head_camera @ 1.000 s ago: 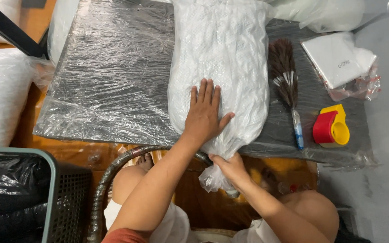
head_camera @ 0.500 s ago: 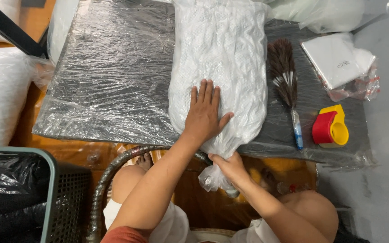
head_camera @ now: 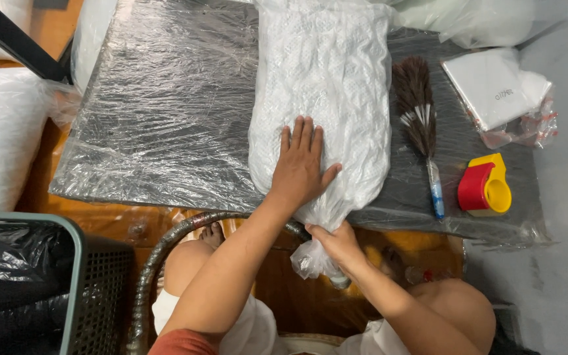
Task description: The person packs a white item into a plastic bag, ties the bag, and seals it with tape. They then place the sealed bag into a black plastic bag.
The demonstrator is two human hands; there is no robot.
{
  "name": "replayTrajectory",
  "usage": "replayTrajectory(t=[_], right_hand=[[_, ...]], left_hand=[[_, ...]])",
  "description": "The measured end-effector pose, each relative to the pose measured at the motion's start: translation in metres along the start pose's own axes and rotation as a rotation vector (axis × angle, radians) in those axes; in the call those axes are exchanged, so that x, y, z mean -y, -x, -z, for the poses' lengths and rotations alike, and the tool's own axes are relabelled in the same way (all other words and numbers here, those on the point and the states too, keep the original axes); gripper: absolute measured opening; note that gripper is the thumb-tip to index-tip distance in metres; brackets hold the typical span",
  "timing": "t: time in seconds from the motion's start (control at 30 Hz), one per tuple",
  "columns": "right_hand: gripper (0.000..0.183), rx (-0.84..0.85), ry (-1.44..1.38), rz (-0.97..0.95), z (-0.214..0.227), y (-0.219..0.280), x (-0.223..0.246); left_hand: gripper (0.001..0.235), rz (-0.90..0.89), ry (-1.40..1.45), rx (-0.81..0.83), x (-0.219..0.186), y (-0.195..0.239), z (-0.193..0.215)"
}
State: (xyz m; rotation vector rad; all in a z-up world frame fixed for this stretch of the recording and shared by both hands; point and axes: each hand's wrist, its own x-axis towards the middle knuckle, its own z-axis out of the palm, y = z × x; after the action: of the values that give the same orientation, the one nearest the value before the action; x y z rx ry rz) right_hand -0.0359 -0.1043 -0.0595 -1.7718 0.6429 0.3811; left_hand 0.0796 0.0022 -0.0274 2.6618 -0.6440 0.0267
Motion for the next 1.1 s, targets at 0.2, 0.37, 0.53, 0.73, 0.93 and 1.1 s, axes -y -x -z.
replayTrajectory(t=[0.2,0.37,0.53,0.73,0.93,1.1], right_hand=[[0.06,-0.004,-0.004,-0.006,0.0,0.001,0.002],[0.059,-0.018,-0.002,-0.005,-0.001,-0.003,-0.002],[0.056,-0.047,0.003,0.003,-0.004,-0.005,-0.004],[0.063,-0.078,0.025,0.002,-0.007,0.003,0.0],[0.052,-0.102,0.033,0.067,-0.01,-0.012,-0.019],[0.039,-0.074,0.032,0.096,-0.004,-0.021,-0.035]], left_hand=[[0.085,0.005,0.003,0.008,-0.002,0.0,0.002],[0.083,0.011,0.018,0.023,-0.003,0.0,0.006],[0.082,0.008,0.018,0.033,-0.004,0.0,0.007],[0.081,0.009,0.038,0.028,-0.002,0.001,0.006],[0.079,0.005,0.085,0.026,0.003,0.003,0.006],[0.079,-0.011,0.088,0.002,0.006,0.006,0.002]])
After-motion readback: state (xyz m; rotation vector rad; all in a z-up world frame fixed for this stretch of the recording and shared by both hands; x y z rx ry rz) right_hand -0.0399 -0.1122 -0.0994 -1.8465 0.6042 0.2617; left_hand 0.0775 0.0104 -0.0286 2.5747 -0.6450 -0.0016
